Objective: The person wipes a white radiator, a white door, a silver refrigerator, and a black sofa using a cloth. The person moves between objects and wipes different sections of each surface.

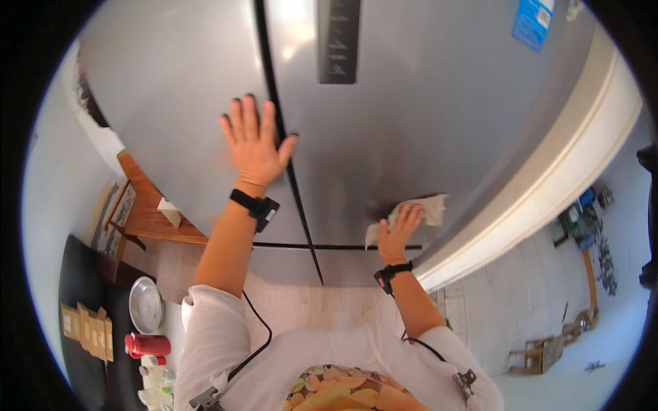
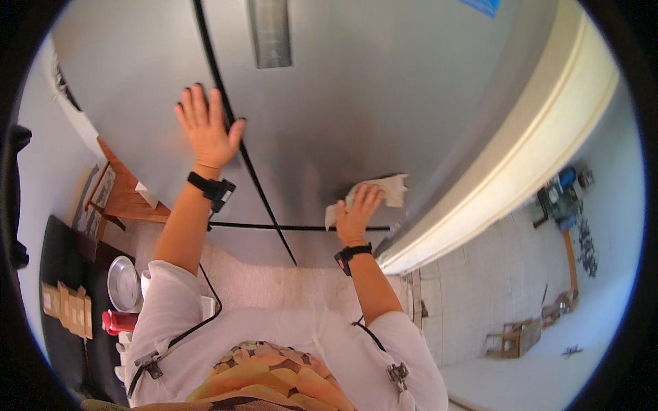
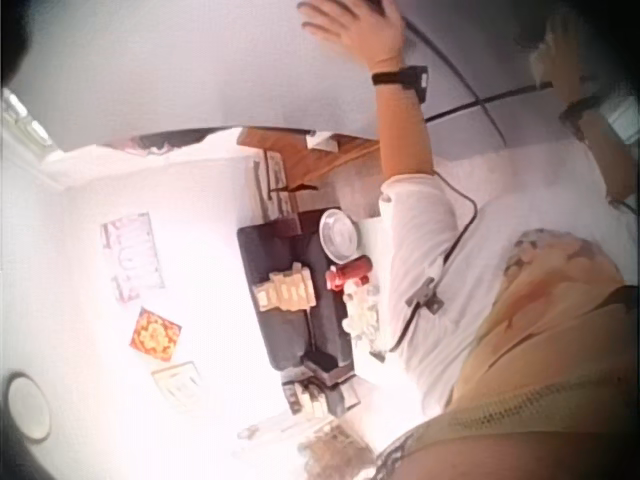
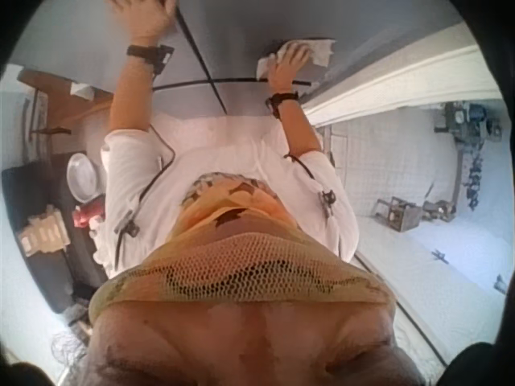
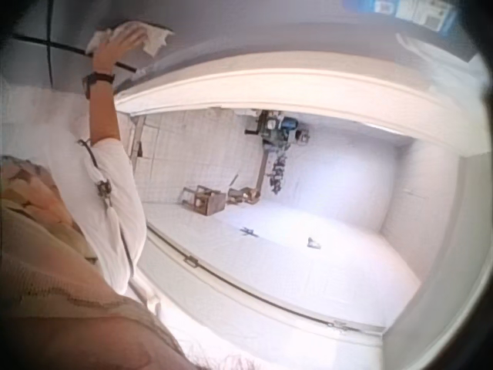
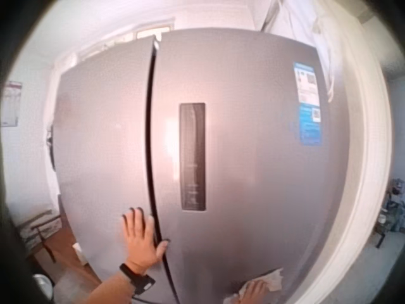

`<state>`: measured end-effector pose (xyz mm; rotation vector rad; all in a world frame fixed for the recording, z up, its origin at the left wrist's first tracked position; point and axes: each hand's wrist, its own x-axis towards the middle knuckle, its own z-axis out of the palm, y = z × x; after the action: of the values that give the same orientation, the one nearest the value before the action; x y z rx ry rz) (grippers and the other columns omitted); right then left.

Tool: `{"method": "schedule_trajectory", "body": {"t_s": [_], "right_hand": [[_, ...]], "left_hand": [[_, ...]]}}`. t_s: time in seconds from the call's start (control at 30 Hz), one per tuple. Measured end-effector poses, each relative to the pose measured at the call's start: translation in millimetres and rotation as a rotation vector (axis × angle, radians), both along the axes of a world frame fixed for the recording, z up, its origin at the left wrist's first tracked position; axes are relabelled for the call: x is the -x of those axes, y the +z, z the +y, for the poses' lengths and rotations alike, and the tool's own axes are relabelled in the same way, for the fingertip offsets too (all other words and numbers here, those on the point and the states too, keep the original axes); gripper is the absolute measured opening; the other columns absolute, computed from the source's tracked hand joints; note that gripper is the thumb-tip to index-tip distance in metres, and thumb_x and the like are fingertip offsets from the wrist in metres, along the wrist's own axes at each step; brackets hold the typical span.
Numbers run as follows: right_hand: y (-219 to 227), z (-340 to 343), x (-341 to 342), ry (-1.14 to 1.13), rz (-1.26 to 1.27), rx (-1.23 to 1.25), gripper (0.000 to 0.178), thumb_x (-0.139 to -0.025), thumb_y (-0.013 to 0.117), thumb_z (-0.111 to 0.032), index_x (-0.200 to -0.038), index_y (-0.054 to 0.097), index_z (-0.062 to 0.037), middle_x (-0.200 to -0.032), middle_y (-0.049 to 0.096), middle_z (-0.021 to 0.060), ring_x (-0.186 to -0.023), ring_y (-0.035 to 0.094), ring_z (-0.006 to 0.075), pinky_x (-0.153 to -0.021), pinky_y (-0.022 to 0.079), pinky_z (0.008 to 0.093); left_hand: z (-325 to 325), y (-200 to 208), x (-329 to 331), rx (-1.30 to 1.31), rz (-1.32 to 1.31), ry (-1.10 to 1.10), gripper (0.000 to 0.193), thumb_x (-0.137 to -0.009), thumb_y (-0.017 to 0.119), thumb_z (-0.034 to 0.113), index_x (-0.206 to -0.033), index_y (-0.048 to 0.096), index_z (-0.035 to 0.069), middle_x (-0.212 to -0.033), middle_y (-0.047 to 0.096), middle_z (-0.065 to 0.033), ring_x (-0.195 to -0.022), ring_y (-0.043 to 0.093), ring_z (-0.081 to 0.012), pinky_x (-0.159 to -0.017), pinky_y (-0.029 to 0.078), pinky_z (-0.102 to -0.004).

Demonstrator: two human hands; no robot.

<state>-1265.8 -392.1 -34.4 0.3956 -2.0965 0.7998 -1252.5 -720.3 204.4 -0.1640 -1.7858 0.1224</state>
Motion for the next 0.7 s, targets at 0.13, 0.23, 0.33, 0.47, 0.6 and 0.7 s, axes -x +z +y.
{"method": "schedule_trajectory", "body": {"t_s": [0.13, 0.23, 0.33, 0.47, 0.6, 0.7], "right_hand": [[125, 27, 31, -0.057, 0.205, 0.018, 0.074, -0.104, 0.052, -0.044, -0.159, 0.03, -0.0004, -0.168, 0.016, 0.0258, -0.153, 0.009, 0.0517, -0.121, 0.009, 0.0642], [227, 40, 48, -0.075, 0.364, -0.025, 0.065, -0.106, 0.051, -0.039, -0.155, 0.039, 0.0018, -0.164, 0.03, 0.0251, -0.15, 0.022, 0.0493, -0.121, 0.018, 0.0591], [269, 38, 46, -0.106, 0.448, -0.08, 0.06, -0.105, 0.052, -0.034, -0.152, 0.042, 0.0024, -0.162, 0.034, 0.024, -0.147, 0.028, 0.0477, -0.119, 0.022, 0.0571], [226, 22, 29, -0.105, 0.427, -0.188, 0.059, -0.105, 0.053, -0.033, -0.152, 0.044, 0.0008, -0.161, 0.037, 0.0221, -0.143, 0.033, 0.0476, -0.116, 0.027, 0.0564], [156, 21, 7, -0.029, 0.369, -0.319, 0.061, -0.104, 0.054, -0.036, -0.153, 0.044, -0.0009, -0.16, 0.037, 0.0215, -0.142, 0.035, 0.046, -0.115, 0.028, 0.0571], [147, 39, 3, -0.022, 0.293, -0.391, 0.061, -0.104, 0.054, -0.036, -0.154, 0.043, -0.002, -0.161, 0.036, 0.021, -0.143, 0.035, 0.044, -0.116, 0.029, 0.056]], "left_hand": [[0, 1, -3, -0.004, -0.014, -0.016, 0.089, -0.084, 0.073, 0.047, -0.158, 0.038, 0.01, -0.169, 0.021, -0.0222, -0.156, 0.016, -0.0453, -0.121, 0.01, -0.0673], [1, 6, -8, -0.007, -0.015, -0.021, 0.087, -0.085, 0.073, 0.049, -0.155, 0.042, 0.009, -0.166, 0.024, -0.0243, -0.153, 0.02, -0.0482, -0.119, 0.014, -0.0691], [6, 18, -18, 0.007, -0.006, -0.045, 0.083, -0.086, 0.073, 0.048, -0.153, 0.044, 0.009, -0.164, 0.028, -0.0245, -0.151, 0.024, -0.0475, -0.118, 0.016, -0.0679], [14, 34, -53, -0.094, -0.182, -0.135, 0.076, -0.094, 0.066, 0.048, -0.157, 0.041, 0.013, -0.165, 0.03, -0.0187, -0.153, 0.026, -0.0389, -0.122, 0.018, -0.06], [16, 18, -115, -0.101, -0.309, -0.24, 0.074, -0.096, 0.067, 0.041, -0.158, 0.038, 0.013, -0.165, 0.031, -0.0164, -0.153, 0.028, -0.0343, -0.124, 0.019, -0.0572], [8, -31, -161, -0.003, -0.456, -0.232, 0.075, -0.095, 0.068, 0.038, -0.158, 0.037, 0.014, -0.165, 0.032, -0.015, -0.153, 0.03, -0.0328, -0.124, 0.019, -0.0563]]}}
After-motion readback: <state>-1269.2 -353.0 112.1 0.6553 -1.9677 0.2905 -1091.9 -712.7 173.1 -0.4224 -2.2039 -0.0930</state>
